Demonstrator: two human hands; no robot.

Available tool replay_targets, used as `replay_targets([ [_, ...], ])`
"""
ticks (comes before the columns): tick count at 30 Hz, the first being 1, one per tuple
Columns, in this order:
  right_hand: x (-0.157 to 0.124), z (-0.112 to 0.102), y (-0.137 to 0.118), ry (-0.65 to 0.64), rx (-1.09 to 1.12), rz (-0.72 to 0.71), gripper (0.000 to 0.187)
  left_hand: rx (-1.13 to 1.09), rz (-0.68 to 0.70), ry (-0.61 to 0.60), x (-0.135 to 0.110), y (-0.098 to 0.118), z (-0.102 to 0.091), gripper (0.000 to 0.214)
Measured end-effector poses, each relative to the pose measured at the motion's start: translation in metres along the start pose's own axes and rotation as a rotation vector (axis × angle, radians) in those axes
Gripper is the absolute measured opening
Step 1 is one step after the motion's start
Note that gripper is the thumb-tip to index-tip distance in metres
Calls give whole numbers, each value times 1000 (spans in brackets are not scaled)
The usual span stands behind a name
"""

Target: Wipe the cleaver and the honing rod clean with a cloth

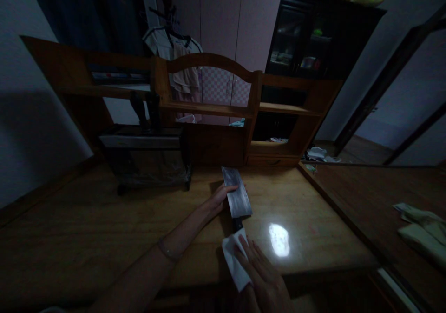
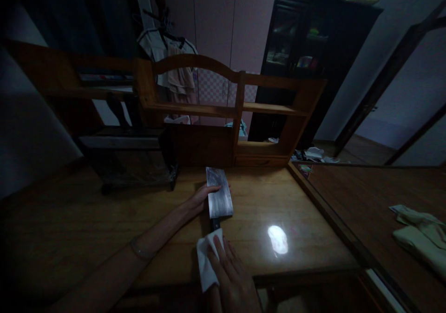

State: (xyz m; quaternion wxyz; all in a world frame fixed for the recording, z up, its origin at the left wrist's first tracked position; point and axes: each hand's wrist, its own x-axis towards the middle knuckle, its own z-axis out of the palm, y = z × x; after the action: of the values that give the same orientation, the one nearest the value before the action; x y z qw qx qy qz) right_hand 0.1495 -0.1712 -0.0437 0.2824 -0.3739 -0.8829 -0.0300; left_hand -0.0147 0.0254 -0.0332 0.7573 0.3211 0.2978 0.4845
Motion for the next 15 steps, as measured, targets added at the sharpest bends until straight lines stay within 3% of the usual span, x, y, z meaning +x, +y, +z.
replay_targets([
  [9,-15,-19,17,-13,22,-234,47,-9,-1,-20,0,1,0,26],
  [15,-22,-31,20,15,43,-234,46,24,10,-35,2,-2,-4,27],
])
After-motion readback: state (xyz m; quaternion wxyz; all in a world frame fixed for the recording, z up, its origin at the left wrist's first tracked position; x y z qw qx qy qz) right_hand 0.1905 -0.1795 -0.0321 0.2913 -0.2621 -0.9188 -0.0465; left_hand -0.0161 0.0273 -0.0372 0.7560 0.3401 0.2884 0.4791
